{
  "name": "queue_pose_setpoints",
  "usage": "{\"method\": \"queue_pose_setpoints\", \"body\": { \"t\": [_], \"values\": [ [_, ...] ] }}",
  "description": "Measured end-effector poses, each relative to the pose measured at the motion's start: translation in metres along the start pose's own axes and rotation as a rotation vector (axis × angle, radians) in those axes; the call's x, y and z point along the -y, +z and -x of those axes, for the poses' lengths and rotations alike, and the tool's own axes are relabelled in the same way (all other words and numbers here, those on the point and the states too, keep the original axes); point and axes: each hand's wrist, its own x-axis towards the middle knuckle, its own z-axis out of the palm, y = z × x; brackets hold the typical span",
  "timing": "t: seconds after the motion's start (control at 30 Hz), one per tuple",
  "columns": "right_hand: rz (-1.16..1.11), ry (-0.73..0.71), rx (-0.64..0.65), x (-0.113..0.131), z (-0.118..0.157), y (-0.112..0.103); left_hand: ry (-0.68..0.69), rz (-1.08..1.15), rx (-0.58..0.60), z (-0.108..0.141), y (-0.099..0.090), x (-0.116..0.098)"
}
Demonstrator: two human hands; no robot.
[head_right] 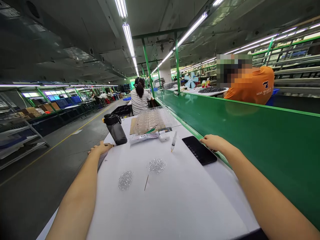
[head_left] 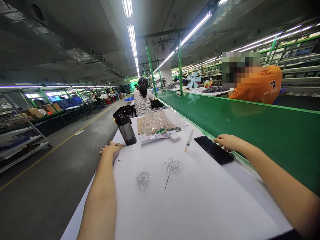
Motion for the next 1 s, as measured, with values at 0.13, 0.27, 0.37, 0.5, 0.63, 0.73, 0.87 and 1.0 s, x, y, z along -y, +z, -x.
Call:
{"method": "queue_pose_setpoints", "body": {
  "t": [0.13,0.27,0.37,0.5,0.63,0.73,0.87,1.0],
  "values": [
    [0.005,0.024,0.007,0.005,0.005,-0.001,-0.028,-0.004,-0.029,0.005,-0.003,0.002],
    [-0.014,0.009,0.009,0.006,0.004,-0.001,-0.034,0.117,-0.247,0.015,-0.008,-0.003],
    [-0.007,-0.003,0.013,0.002,-0.001,0.001,-0.001,0.207,-0.382,0.021,-0.011,-0.009],
    [-0.003,0.004,0.016,-0.002,-0.008,0.005,0.078,0.228,-0.409,0.025,-0.012,-0.014],
    [-0.002,0.029,-0.017,-0.006,-0.013,0.009,0.084,0.236,-0.384,0.026,-0.013,-0.014],
    [-0.024,0.013,-0.009,-0.017,-0.025,0.013,0.088,0.216,-0.378,0.028,-0.014,-0.013],
    [-0.053,0.019,-0.063,-0.036,-0.047,0.023,0.088,0.185,-0.346,0.027,-0.013,-0.011],
    [-0.053,0.010,-0.065,-0.036,-0.046,0.023,0.053,0.160,-0.298,0.021,-0.010,-0.009]
  ]
}}
